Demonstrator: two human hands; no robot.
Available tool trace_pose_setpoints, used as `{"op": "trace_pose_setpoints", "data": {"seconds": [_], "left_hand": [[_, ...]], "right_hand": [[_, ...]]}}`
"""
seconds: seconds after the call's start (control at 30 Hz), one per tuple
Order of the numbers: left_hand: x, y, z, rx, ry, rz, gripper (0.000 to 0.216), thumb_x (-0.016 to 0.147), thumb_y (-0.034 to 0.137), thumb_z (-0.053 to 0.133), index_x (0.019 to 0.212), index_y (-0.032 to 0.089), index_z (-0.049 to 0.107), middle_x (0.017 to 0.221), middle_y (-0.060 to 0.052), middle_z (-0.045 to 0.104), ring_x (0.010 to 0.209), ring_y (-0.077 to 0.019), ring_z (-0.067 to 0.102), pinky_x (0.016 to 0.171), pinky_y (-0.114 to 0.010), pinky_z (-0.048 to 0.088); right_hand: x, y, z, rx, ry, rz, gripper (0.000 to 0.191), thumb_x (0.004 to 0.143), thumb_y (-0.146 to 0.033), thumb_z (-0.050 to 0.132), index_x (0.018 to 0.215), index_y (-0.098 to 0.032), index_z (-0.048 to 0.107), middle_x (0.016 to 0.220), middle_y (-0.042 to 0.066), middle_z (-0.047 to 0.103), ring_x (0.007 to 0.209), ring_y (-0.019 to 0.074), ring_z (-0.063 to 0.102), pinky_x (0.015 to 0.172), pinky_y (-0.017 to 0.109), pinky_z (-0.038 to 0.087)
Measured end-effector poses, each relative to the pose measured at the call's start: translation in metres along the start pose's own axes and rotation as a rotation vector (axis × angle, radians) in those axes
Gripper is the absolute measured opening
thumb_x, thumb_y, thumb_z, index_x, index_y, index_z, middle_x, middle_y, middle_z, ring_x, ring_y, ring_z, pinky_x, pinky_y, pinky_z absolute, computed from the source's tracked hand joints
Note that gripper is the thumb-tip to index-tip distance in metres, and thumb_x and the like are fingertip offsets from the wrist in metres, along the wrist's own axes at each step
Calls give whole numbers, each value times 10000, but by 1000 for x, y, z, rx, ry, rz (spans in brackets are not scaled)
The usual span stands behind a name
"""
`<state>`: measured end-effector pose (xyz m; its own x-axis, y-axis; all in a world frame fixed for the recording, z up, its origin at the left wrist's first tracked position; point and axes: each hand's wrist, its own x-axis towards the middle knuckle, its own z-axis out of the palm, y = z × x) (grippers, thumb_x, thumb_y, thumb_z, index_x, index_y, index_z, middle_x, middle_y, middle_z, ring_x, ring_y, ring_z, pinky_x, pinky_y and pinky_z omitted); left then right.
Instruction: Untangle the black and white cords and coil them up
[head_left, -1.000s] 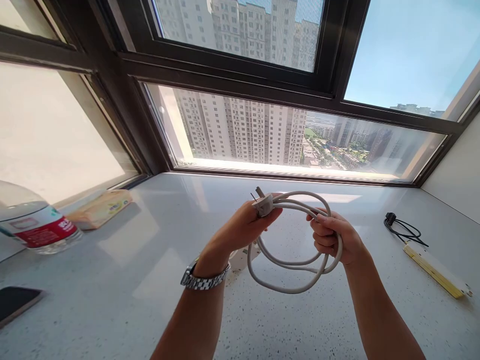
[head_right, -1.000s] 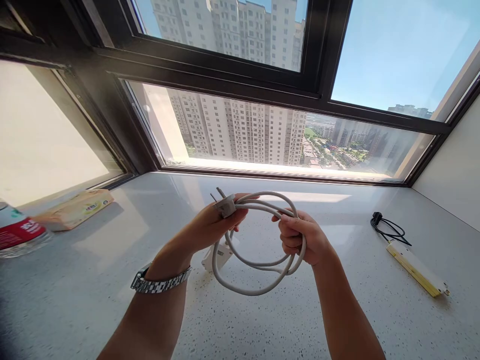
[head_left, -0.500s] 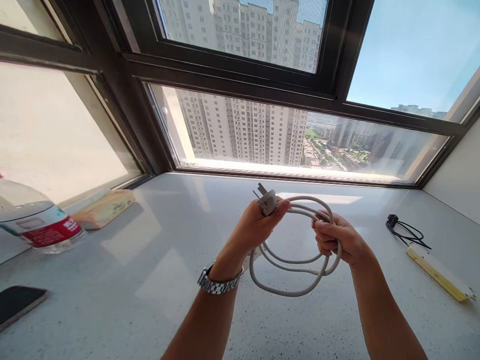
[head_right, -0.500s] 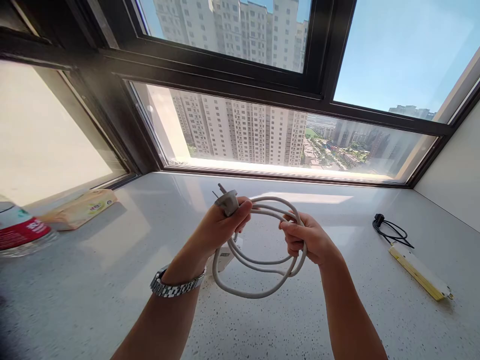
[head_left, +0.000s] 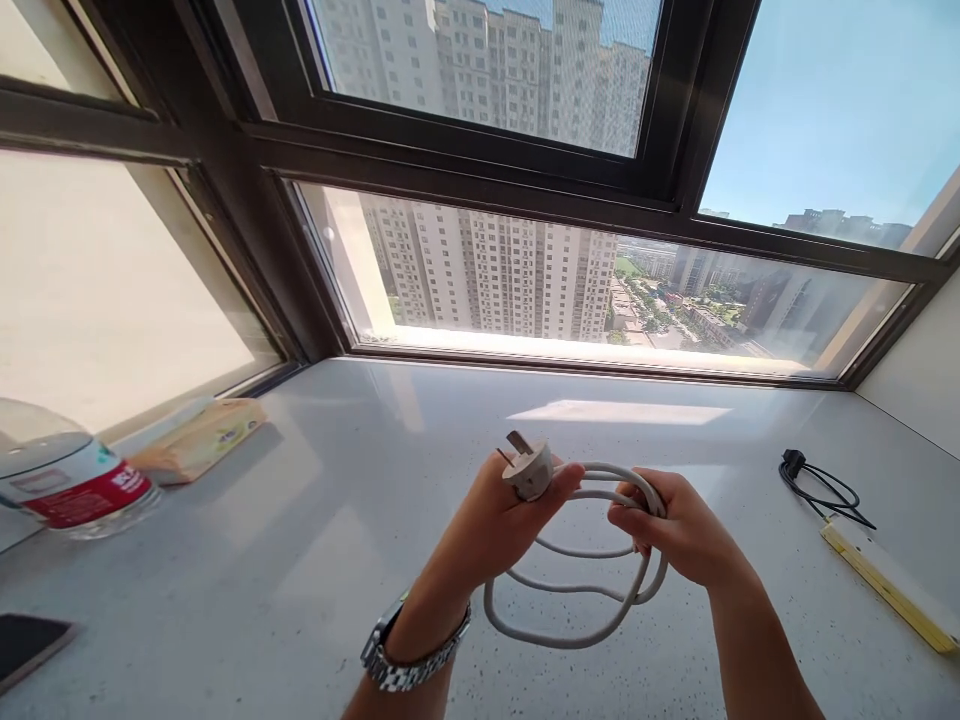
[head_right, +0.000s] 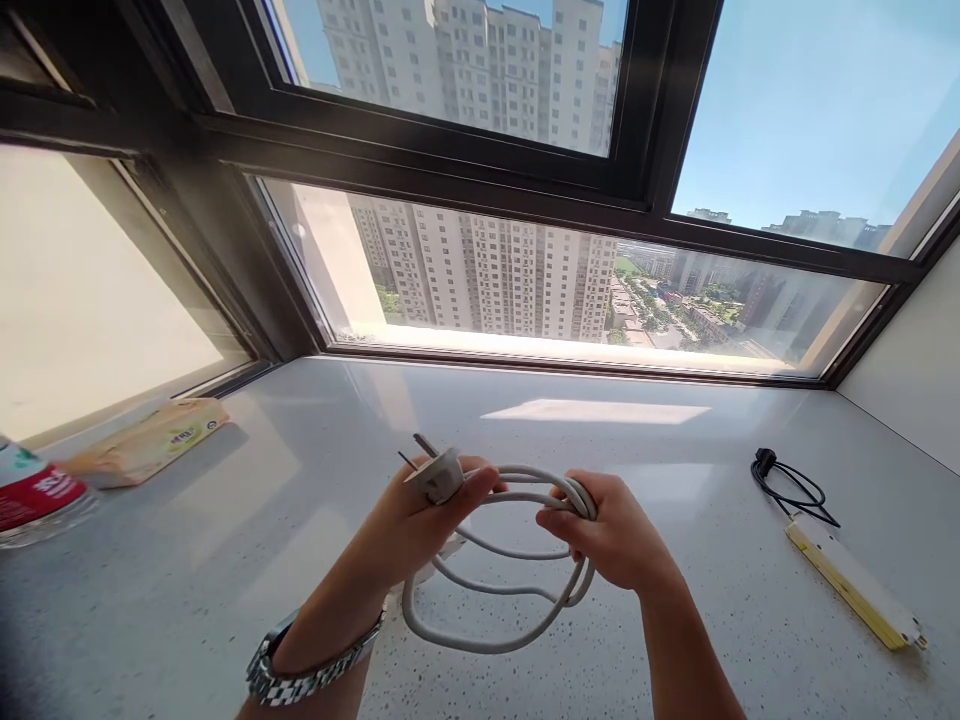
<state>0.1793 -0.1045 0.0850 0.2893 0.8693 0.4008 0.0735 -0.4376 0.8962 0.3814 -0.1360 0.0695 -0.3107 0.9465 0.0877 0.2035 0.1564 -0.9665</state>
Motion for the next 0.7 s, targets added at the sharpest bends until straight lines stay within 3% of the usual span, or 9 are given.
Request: {"op": "trace_pose_setpoints", "data": {"seconds": [0.13,0.23,0.4,0.53,0.7], "left_hand": [[-4,4,12,81,86,22,511,823,449,576,479,173,317,467,44,229,453,-80,198,427,-229,196],[-8,7,24,66,154,60,514,834,430,573,473,169,315,468,41,219,457,-82,175,433,-241,185],[-8,3,24,-116,271,-50,508,775,508,637,457,180,415,459,38,221,453,-87,178,423,-248,183],[-4,-3,25,-418,209,-261,491,655,631,693,554,168,564,448,36,320,423,-70,248,392,-216,194],[-2,-2,49,-830,42,-517,548,574,665,734,596,148,554,376,107,193,340,-13,133,340,-159,112]], "right_hand": [[6,4,-2,-143,202,5,351,805,-510,617,720,-173,571,623,-10,514,614,138,513,575,268,425],[14,11,-5,-205,290,13,336,820,-496,583,717,-176,591,648,15,548,628,153,505,568,279,407],[22,18,0,-20,398,3,356,779,-490,615,610,-185,547,523,-22,449,485,124,447,483,272,387],[11,6,0,54,510,-99,419,720,-485,696,540,-192,456,495,-65,297,458,69,254,425,233,263],[-14,-17,-14,29,569,-140,327,724,-421,718,601,-181,532,504,-61,322,488,71,253,442,230,241]]}}
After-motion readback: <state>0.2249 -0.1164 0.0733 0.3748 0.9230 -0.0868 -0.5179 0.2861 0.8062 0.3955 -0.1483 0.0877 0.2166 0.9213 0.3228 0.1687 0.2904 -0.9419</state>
